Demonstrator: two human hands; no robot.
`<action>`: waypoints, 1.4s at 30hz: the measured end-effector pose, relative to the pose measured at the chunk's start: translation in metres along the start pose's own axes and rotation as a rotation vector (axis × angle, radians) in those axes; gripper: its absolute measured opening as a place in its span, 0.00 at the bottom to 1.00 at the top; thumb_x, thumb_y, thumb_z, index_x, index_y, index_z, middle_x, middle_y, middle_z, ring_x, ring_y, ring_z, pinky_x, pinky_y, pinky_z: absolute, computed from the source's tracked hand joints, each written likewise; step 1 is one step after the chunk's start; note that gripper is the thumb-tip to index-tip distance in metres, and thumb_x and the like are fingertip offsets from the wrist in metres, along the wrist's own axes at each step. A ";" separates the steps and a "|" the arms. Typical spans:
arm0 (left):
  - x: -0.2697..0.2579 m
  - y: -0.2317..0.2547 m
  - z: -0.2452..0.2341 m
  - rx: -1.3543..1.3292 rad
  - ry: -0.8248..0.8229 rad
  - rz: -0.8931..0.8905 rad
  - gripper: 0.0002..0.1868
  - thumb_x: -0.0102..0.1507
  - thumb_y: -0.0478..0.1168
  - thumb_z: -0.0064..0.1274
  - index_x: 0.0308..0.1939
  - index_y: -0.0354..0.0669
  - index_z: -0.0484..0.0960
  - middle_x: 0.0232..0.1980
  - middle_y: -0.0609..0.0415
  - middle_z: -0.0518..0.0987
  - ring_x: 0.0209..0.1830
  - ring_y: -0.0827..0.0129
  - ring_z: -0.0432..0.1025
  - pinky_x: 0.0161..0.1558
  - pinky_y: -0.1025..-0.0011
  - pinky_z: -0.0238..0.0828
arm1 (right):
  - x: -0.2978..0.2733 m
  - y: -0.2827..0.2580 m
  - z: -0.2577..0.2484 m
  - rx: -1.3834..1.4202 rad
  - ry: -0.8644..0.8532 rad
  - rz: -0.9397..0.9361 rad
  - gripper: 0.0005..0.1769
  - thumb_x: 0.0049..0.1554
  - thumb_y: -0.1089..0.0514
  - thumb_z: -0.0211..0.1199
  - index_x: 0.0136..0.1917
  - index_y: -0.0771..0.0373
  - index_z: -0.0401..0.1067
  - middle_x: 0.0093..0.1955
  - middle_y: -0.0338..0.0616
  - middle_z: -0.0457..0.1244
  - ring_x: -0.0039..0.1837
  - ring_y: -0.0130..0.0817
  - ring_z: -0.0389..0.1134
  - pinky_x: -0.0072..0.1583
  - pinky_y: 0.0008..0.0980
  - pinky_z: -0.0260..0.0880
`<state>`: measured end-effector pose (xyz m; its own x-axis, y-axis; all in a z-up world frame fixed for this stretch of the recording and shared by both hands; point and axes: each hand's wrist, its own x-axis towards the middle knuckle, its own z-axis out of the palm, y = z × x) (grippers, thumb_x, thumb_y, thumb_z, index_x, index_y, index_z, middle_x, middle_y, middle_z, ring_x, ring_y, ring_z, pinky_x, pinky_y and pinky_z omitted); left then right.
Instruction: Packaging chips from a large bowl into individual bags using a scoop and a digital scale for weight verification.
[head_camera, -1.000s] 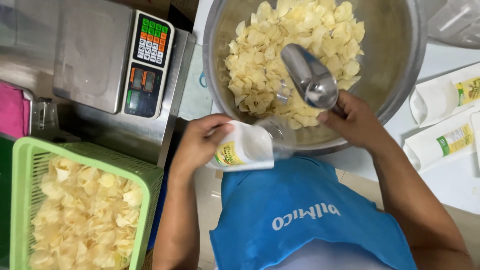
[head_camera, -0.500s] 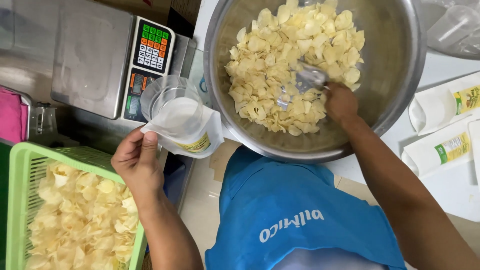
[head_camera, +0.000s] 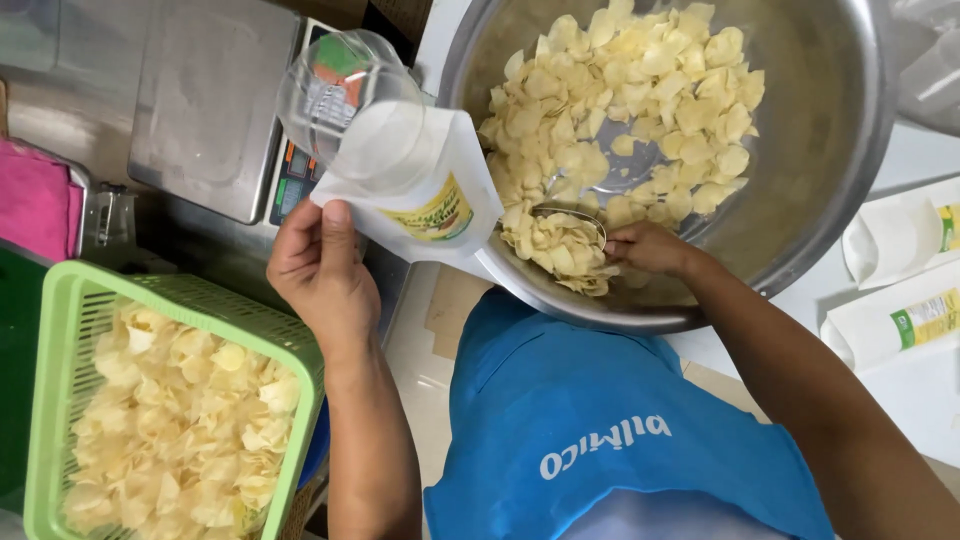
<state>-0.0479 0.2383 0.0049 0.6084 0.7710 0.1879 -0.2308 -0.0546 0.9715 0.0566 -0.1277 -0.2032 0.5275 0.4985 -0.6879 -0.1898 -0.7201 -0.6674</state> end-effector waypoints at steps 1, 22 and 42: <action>0.002 -0.006 0.001 -0.001 -0.004 -0.002 0.08 0.68 0.30 0.58 0.49 0.29 0.83 0.38 0.45 0.83 0.40 0.72 0.79 0.47 0.71 0.82 | 0.007 0.014 -0.004 0.139 -0.042 0.046 0.17 0.62 0.51 0.63 0.58 0.63 0.80 0.50 0.58 0.70 0.54 0.51 0.69 0.56 0.48 0.69; -0.038 -0.033 0.121 0.042 -0.577 0.064 0.10 0.70 0.36 0.56 0.55 0.45 0.83 0.57 0.47 0.83 0.61 0.61 0.79 0.66 0.64 0.79 | -0.272 -0.176 -0.200 -0.093 0.535 -0.146 0.14 0.70 0.63 0.58 0.46 0.73 0.78 0.34 0.48 0.64 0.44 0.34 0.65 0.55 0.32 0.70; -0.046 -0.047 0.120 -0.071 -0.552 -0.122 0.11 0.69 0.36 0.56 0.56 0.45 0.83 0.58 0.49 0.83 0.63 0.64 0.77 0.70 0.65 0.76 | -0.199 -0.063 -0.243 -0.393 0.694 -0.484 0.16 0.80 0.69 0.56 0.76 0.84 0.67 0.63 0.69 0.63 0.61 0.57 0.65 0.61 0.42 0.63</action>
<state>0.0264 0.1294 -0.0321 0.9362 0.3218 0.1412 -0.1727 0.0714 0.9824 0.1644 -0.2988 0.0451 0.8767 0.4785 0.0490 0.4071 -0.6840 -0.6054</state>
